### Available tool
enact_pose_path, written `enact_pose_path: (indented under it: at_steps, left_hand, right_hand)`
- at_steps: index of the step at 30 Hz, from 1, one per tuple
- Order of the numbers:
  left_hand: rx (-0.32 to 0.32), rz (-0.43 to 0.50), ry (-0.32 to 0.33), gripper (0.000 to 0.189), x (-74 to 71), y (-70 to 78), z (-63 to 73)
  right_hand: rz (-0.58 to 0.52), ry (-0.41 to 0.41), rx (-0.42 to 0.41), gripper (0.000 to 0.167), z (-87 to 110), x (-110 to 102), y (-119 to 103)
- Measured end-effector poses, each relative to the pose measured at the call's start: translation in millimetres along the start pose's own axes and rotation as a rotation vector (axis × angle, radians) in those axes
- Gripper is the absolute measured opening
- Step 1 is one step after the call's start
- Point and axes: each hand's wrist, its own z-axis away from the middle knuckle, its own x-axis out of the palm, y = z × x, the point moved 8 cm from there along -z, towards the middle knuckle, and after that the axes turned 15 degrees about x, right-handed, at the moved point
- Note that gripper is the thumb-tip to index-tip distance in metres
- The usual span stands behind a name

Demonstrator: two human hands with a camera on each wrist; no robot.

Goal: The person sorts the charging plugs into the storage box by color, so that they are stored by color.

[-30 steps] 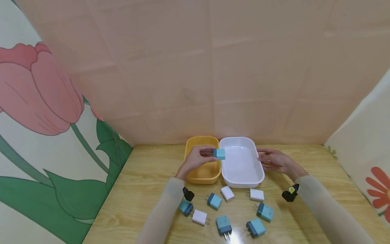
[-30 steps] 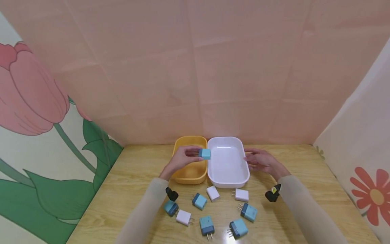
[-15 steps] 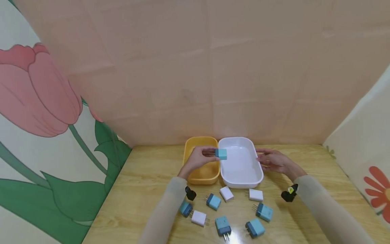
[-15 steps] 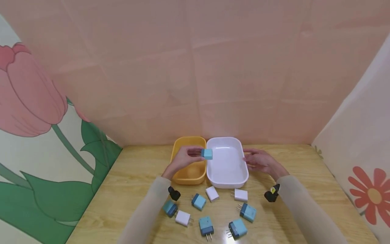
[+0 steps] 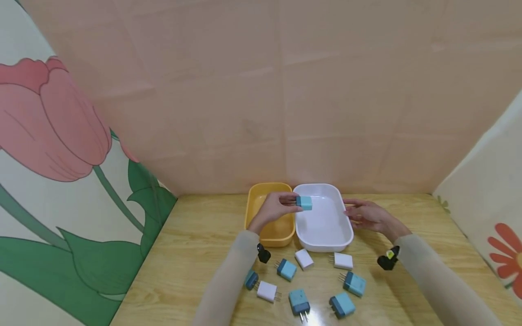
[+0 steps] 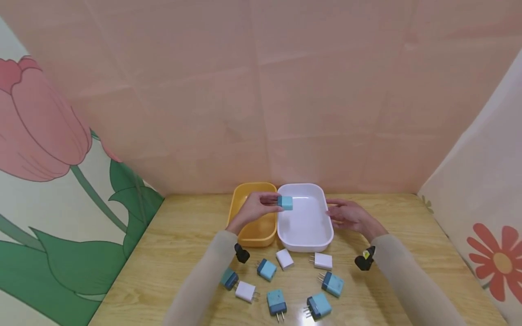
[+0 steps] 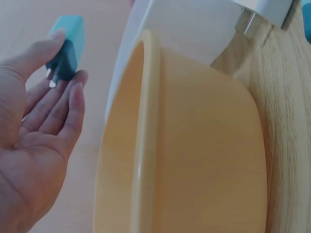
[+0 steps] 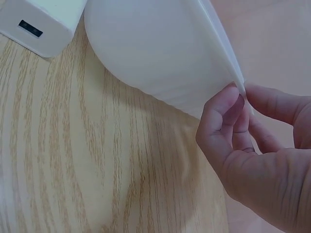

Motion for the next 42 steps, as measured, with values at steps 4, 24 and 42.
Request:
enact_pose_path:
  at_steps: [4, 24, 42]
  left_hand:
    - [-0.008, -0.005, 0.003, 0.046, 2.6, -2.1, -1.6]
    - [-0.025, -0.022, 0.039, 0.044, 26.9, -9.2, -20.9]
    - [-0.017, -0.093, 0.035, 0.044, 50.7, -8.6, -40.8]
  right_hand:
    - [0.008, -0.007, -0.005, 0.071, 0.8, 1, -2]
    - [0.013, 0.006, -0.001, 0.07, 2.9, -4, -2]
    - [-0.022, -0.006, -0.009, 0.069, 1.2, -8, 5]
